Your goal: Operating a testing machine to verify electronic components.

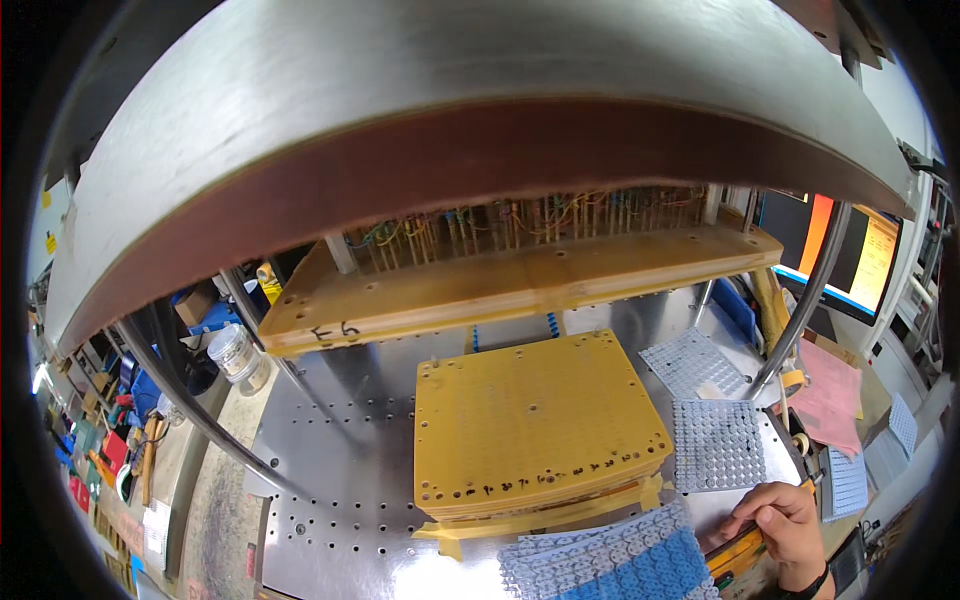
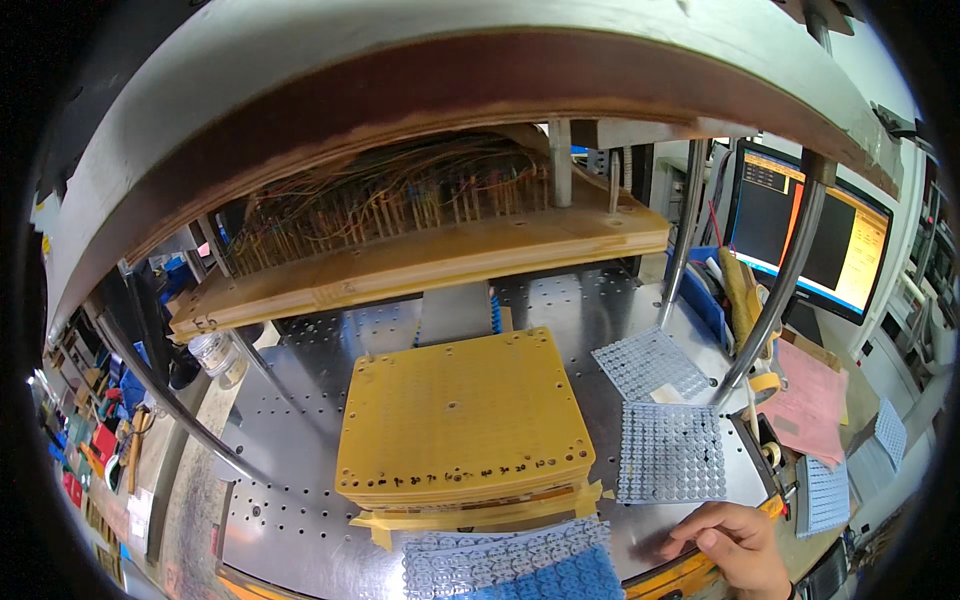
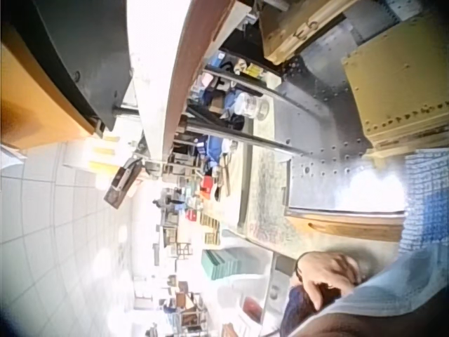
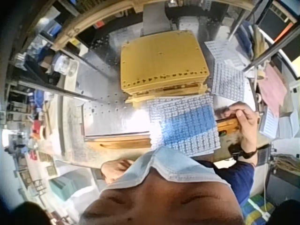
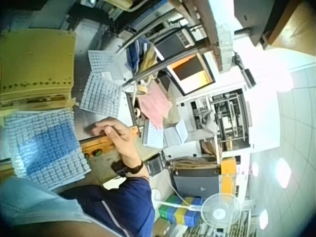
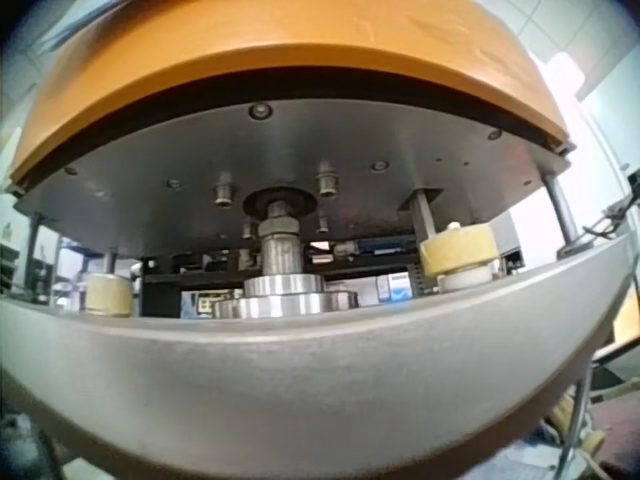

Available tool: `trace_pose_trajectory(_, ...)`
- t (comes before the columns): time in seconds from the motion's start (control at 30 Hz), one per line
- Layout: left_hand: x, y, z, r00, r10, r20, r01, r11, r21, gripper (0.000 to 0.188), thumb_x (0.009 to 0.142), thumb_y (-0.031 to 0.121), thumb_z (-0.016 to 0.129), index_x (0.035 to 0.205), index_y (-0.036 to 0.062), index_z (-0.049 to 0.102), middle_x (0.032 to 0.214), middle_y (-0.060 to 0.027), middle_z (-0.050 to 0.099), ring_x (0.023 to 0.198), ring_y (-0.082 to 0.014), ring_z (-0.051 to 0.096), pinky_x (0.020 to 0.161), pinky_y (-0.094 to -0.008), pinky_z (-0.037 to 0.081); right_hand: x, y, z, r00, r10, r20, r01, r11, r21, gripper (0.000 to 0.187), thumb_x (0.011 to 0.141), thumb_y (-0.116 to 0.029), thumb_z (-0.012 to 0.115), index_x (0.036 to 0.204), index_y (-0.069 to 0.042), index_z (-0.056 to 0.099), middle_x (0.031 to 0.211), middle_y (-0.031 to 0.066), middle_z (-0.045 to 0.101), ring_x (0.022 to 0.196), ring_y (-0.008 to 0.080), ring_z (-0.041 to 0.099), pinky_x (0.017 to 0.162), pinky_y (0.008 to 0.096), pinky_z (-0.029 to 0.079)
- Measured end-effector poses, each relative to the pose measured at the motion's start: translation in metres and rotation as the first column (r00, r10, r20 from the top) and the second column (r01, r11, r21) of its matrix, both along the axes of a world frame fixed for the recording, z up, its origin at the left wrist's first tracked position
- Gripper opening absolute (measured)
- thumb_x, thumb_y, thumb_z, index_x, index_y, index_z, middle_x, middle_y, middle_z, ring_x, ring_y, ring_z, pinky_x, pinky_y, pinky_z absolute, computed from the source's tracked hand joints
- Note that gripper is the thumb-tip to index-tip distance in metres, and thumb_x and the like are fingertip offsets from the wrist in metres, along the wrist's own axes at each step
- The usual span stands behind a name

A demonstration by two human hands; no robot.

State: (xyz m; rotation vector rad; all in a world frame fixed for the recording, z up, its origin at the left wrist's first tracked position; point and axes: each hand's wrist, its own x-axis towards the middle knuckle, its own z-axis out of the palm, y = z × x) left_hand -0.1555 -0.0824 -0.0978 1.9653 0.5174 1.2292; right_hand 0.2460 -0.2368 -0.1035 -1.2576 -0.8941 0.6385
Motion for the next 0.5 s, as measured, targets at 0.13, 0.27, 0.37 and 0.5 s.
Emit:
trace_pose_trajectory(0.13,0.002,0.001,0.000,1.000,0.014,-0.010,-0.014,1.000,0.010,0.025,0.090,0.029,0.060,0.092,0.0049,0.061,0.083,-0.0084,0.059,0.071,-0.0203,0.052,0.063,-0.0325,0.042,-0.001,0.000,0.001,1.000,0.012,0.002,-0.012,1.000,-0.012,0.027,0.094,-0.018,0.059,0.093,0.008,0.063,0.082,0.0207,0.066,0.076,0.0273,0.068,0.073,0.0370,0.054)
trace_pose_trajectory(0.27,0.004,0.003,0.000,1.000,0.024,-0.019,-0.023,1.000,0.017,0.024,0.090,0.029,0.060,0.092,0.0051,0.061,0.083,-0.0082,0.059,0.071,-0.0200,0.053,0.062,-0.0324,0.042,-0.001,0.000,0.008,0.998,0.054,-0.025,-0.056,0.997,-0.050,0.026,0.094,-0.017,0.058,0.094,0.009,0.062,0.084,0.0205,0.066,0.079,0.0271,0.067,0.074,0.0374,0.054)
trace_pose_trajectory(0.37,0.005,0.003,-0.001,0.999,0.025,-0.025,-0.025,0.999,0.022,0.024,0.090,0.029,0.060,0.093,0.0052,0.061,0.084,-0.0081,0.060,0.071,-0.0198,0.053,0.062,-0.0323,0.042,0.004,-0.003,0.011,0.988,0.154,-0.024,-0.155,0.986,-0.059,0.023,0.097,-0.009,0.052,0.105,0.010,0.062,0.095,0.0188,0.067,0.092,0.0257,0.067,0.084,0.0355,0.052)
trace_pose_trajectory(0.5,0.006,0.004,-0.001,0.999,0.030,-0.029,-0.029,0.999,0.026,0.024,0.090,0.028,0.060,0.094,0.0053,0.061,0.084,-0.0079,0.060,0.071,-0.0195,0.053,0.062,-0.0321,0.042,0.005,-0.005,0.010,0.988,0.155,-0.024,-0.156,0.986,-0.057,0.023,0.097,-0.008,0.052,0.105,0.010,0.062,0.095,0.0185,0.067,0.092,0.0255,0.067,0.084,0.0350,0.052)
